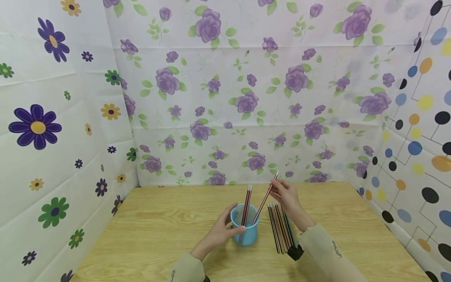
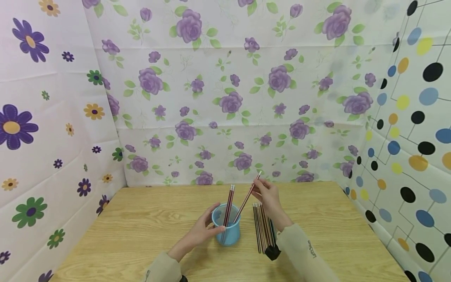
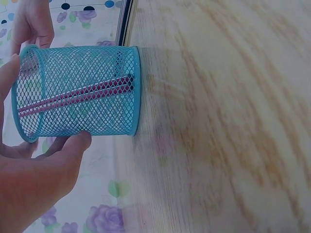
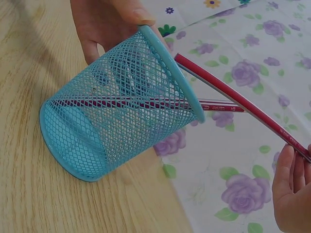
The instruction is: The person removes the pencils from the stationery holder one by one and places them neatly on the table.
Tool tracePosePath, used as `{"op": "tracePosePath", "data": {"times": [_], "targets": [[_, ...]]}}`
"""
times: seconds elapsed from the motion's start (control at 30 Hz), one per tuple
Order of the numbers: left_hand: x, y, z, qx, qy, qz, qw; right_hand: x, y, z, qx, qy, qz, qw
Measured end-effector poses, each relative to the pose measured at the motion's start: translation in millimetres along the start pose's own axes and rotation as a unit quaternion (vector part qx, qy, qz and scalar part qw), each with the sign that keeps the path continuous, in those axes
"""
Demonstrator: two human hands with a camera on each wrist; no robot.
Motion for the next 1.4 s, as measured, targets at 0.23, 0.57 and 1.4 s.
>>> {"op": "tracePosePath", "data": {"times": [0.23,0.57,1.4], "targets": [[0.0,-0.3,-0.2,0.002,0.0,0.003,1.0,-4.0,2.0,1.7,0.005,0.002,-0.004,1.0],[0.5,0.0,-0.3,0.004,0.001,0.001,1.0,-6.1,4.5,3.2,0.0,-0.001,-0.029,0.9996],[-2.1,0.0,0.4,0.006,0.002,-0.004,1.0,-5.0,23.3,7.1,-0.005,-0.015,-0.025,0.9996]]}}
Point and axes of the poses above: each hand's wrist, its own z-axis away from the middle knuckle, its own y-axis out of the back of the hand, x = y × z, the point moved 6 cm from there along -z, towards the middle knuckle, and after that the axes turned 12 degrees about -y, right-handed, at the moved point
